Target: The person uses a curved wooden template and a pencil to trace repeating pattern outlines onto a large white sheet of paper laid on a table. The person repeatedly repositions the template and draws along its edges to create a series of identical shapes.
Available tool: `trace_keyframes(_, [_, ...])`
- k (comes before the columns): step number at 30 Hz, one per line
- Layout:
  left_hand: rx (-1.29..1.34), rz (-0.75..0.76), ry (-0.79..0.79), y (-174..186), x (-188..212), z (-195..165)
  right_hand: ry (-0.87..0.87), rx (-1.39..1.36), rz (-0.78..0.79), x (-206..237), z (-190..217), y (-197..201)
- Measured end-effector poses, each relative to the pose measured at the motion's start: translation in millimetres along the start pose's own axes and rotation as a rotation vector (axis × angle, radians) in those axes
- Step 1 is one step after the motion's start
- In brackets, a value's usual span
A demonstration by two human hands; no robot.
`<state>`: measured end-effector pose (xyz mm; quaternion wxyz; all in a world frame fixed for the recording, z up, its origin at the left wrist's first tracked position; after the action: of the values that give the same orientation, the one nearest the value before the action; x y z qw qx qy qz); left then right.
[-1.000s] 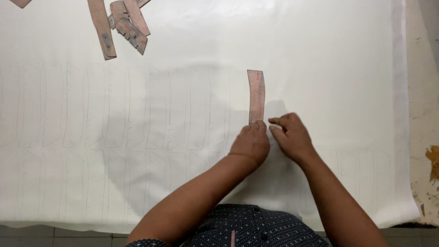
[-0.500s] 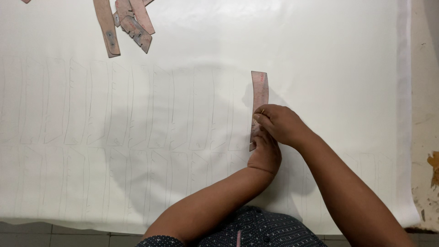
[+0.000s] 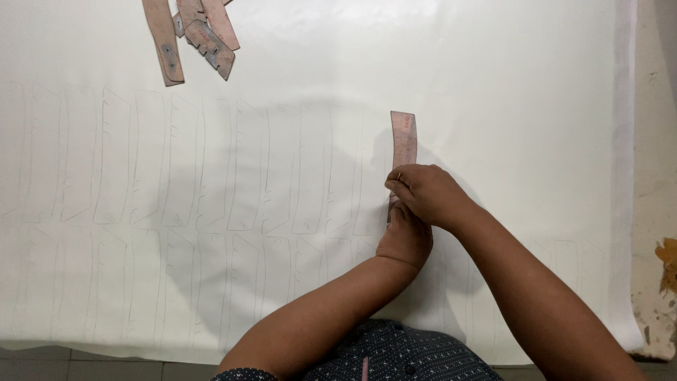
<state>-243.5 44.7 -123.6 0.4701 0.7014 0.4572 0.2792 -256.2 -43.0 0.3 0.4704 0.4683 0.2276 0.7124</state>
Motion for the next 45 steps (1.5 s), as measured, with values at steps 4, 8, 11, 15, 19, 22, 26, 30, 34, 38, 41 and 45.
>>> trace_keyframes(4, [0.045,0.176,0.019,25,-16,4,0.057,0.082,-0.080,-11,2,8])
trace_keyframes(8, [0.637,0.426,0.524,73,-30,32,0.093,0.043,-0.208,-37,-2,32])
trace_keyframes(11, [0.671,0.522,0.498,110,-39,34,0.115,0.019,-0.282,-62,-4,48])
trace_keyframes(15, [0.572,0.517,0.345,135,-46,28,0.151,-0.057,-0.360,-81,-3,57])
trace_keyframes(19, [0.631,0.644,0.469,126,-40,32,0.144,-0.051,-0.367,-85,-4,59])
trace_keyframes(22, [0.611,0.633,0.414,120,-42,32,0.105,-0.096,-0.364,-85,-8,59])
trace_keyframes(26, [0.504,0.490,0.231,115,-49,32,0.096,-0.109,-0.372,-83,-12,61])
trace_keyframes(30, [0.332,0.471,0.110,105,-50,33,0.012,-0.043,-0.365,-78,-28,69])
trace_keyframes(34, [0.194,0.525,0.047,102,-50,40,-0.032,-0.042,-0.375,-72,-41,72])
trace_keyframes(38, [0.059,0.462,-0.011,116,-49,52,0.018,-0.138,-0.423,-60,-47,60])
trace_keyframes(41, [-0.010,0.475,-0.046,121,-50,55,0.040,-0.074,-0.436,-33,-53,41])
trace_keyframes(45, [-0.003,0.494,-0.052,127,-49,56,0.062,-0.063,-0.377,31,-58,-3])
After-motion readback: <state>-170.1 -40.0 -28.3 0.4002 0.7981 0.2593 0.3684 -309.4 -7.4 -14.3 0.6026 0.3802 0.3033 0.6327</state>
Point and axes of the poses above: each hand's wrist, its own x-axis away from the middle knuckle, its own y-axis out of the back of the hand, z = x × y, the point moved 7 cm from there along -x, towards the middle knuckle, and after that the axes turned 1 degree about -y, right-handed, at the moved point
